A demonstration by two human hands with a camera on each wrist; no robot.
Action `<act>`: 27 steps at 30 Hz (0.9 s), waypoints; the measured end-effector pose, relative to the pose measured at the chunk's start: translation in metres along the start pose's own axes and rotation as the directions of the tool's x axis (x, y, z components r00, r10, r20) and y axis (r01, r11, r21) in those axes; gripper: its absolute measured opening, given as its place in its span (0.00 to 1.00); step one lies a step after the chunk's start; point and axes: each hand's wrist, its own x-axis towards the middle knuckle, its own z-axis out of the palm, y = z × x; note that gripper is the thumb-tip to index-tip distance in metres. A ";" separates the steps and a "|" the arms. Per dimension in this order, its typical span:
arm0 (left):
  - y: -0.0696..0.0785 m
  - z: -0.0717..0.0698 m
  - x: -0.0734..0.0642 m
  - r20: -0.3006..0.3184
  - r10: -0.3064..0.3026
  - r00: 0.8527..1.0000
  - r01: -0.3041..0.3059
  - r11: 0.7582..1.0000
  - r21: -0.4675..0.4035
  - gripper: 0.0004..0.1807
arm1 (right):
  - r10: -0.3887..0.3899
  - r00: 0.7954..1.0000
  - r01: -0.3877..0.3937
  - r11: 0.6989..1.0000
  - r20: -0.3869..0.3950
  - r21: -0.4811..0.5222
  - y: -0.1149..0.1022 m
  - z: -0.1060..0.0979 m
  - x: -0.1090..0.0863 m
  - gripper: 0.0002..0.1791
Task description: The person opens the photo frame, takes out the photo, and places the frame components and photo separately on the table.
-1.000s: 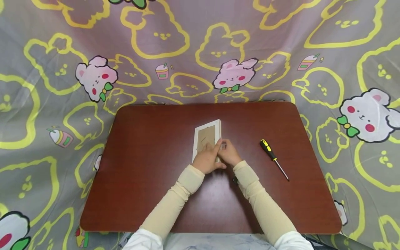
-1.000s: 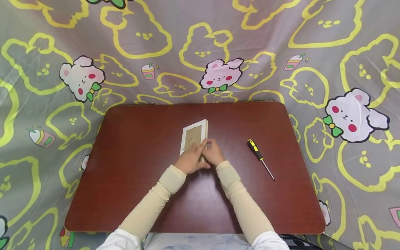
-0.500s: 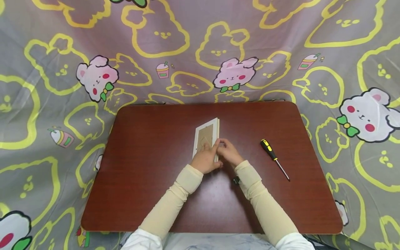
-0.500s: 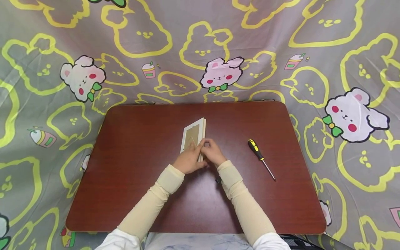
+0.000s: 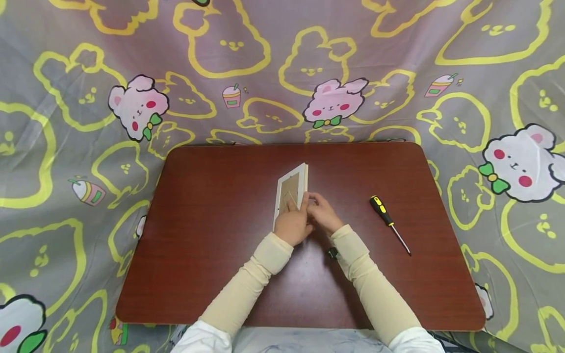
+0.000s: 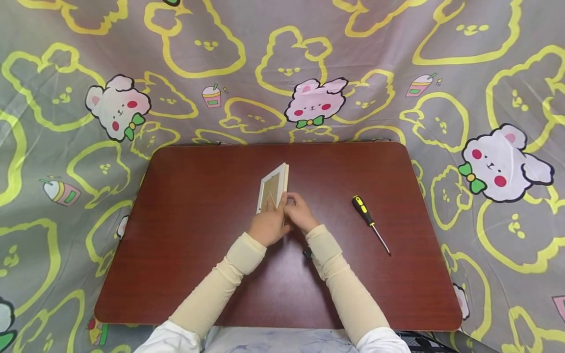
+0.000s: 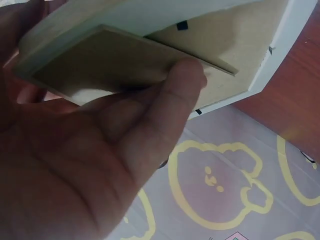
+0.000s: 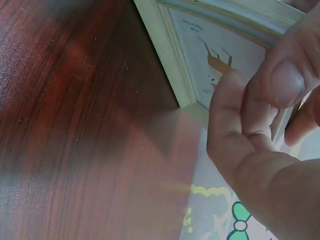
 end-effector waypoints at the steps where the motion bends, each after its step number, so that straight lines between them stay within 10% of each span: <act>1: 0.001 0.001 0.000 -0.013 -0.005 1.000 0.006 1.000 0.005 0.53 | -0.002 1.000 0.002 1.000 -0.001 0.004 0.000 0.000 0.000 0.33; 10: 0.009 0.011 0.000 -0.189 -0.048 0.981 0.069 0.992 0.105 0.46 | -0.015 1.000 0.014 0.999 0.019 0.046 -0.001 -0.001 0.001 0.30; 20: 0.007 0.022 0.000 -0.430 -0.034 0.902 0.152 0.958 0.244 0.44 | 0.057 0.998 -0.055 0.997 -0.022 0.054 0.012 -0.001 0.006 0.26; 27: -0.002 0.019 0.005 -0.434 -0.087 0.897 0.187 0.963 0.194 0.44 | 0.122 0.992 -0.122 0.992 -0.025 0.017 0.033 -0.001 0.010 0.24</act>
